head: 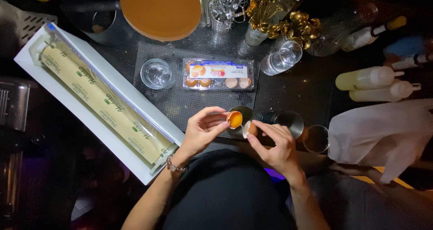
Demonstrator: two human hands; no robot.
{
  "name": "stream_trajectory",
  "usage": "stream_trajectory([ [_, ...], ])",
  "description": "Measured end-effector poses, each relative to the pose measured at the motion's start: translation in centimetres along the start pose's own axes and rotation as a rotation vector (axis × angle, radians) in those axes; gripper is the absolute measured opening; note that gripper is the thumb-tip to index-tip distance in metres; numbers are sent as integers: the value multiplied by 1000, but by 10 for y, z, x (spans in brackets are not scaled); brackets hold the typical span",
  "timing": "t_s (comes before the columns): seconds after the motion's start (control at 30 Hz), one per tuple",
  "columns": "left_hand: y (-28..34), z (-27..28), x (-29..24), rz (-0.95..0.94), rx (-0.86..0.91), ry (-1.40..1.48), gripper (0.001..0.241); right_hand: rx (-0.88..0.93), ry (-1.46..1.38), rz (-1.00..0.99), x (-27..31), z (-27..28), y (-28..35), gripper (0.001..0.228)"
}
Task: Separating egg yolks from egg whites into containers at a bar counter for cocktail preparation.
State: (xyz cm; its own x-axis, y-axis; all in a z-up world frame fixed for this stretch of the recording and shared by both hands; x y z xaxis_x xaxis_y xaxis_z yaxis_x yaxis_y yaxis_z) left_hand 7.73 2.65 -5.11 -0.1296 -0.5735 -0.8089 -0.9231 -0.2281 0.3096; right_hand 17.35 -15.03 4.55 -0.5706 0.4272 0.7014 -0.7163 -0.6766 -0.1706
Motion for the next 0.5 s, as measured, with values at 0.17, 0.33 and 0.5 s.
stream_trajectory([
  [0.17,3,-4,-11,-71,12,-33,35,76,29,120,12,-10,0,37],
  [0.33,7,-6,-17,-108,17,-33,35,19,32,168,25,-2,-4,38],
  [0.5,18,-15,-41,-150,2,-62,39,-34,-87,-125,-23,-2,13,40],
])
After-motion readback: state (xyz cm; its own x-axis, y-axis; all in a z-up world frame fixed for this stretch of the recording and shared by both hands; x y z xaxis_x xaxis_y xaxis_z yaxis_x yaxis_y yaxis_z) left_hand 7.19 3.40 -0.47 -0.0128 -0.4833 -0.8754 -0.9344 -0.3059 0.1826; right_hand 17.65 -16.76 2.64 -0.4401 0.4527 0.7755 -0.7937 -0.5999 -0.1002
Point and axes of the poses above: each hand's wrist, its own y-axis away from the middle knuckle, its own z-axis out of the back of the hand, x = y × z, the point moved 9 cm from there along -y, towards the middle knuckle, and after that the axes turned 7 degrees about z, right-handed, at the moved point
